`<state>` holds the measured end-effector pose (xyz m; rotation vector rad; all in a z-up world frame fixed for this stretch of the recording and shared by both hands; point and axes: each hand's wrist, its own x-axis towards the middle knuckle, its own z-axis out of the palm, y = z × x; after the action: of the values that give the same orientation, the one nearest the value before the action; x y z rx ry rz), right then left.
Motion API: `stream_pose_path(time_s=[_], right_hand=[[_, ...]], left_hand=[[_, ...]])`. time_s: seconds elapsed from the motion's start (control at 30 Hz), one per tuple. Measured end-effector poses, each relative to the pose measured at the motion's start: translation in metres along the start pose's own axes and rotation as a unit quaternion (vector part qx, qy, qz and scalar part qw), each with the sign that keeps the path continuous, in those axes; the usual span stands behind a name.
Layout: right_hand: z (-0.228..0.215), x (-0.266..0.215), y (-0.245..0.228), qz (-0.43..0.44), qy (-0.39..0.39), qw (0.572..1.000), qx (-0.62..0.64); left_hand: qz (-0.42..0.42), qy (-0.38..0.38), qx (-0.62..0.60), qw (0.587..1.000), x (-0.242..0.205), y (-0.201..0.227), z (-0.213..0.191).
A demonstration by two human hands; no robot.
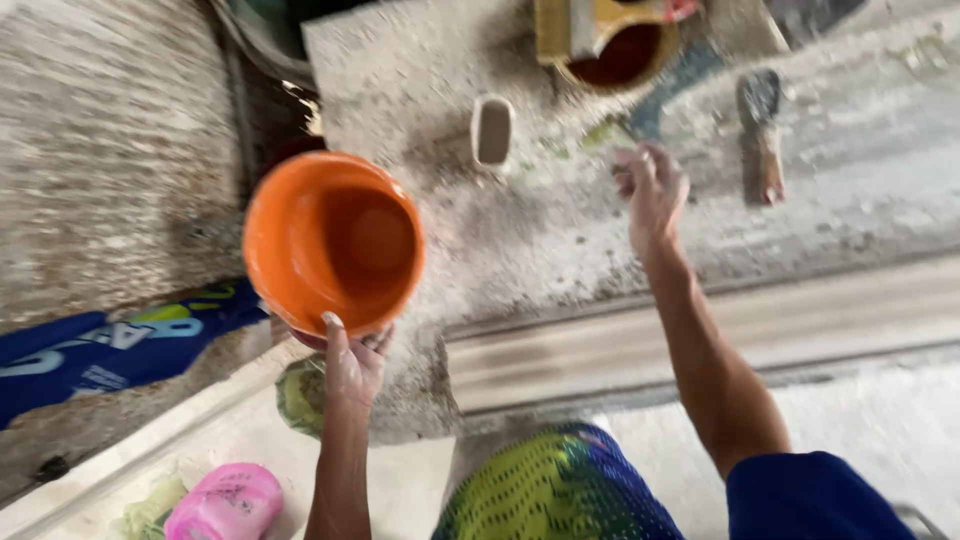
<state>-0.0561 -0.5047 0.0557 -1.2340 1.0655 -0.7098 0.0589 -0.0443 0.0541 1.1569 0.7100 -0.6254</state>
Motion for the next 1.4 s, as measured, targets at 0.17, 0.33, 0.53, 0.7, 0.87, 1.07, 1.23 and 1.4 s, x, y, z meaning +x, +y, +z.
stream_pose_path(time_s=[0.17, 0.33, 0.53, 0.7, 0.87, 1.07, 1.23, 1.4], right_hand=[[-0.064, -0.128, 0.035, 0.069, 0.026, 0.991, -0.110], [-0.091, -0.217, 0.086, 0.153, -0.015, 0.977, -0.145], [-0.059, -0.237, 0.077, 0.171, -0.077, 0.975, -0.119], [-0.030, -0.226, 0.060, 0.107, -0.102, 0.983, -0.104], [-0.006, -0.251, 0.030, 0.084, -0.078, 0.986, -0.125], [0.023, -0.327, 0.048, 0.074, -0.076, 0.981, -0.163], [0.051, -0.412, 0.090, 0.108, -0.062, 0.977, -0.173], [0.053, -0.444, 0.166, -0.301, 0.048, 0.837, -0.455]], left_hand=[[-0.015, -0.035, -0.020, 0.999, -0.045, -0.016, -0.003], [-0.020, 0.017, 0.103, 0.994, -0.045, -0.049, -0.057], [0.089, -0.002, 0.085, 0.992, -0.030, 0.027, -0.013], [0.189, 0.078, 0.115, 0.972, -0.003, 0.094, 0.006], [0.155, 0.036, 0.296, 0.942, 0.044, 0.108, -0.002], [0.175, 0.019, 0.200, 0.964, 0.059, 0.084, -0.038], [0.079, 0.010, 0.114, 0.990, -0.020, 0.141, -0.156], [0.087, 0.033, 0.043, 0.995, -0.013, 0.091, -0.339]])
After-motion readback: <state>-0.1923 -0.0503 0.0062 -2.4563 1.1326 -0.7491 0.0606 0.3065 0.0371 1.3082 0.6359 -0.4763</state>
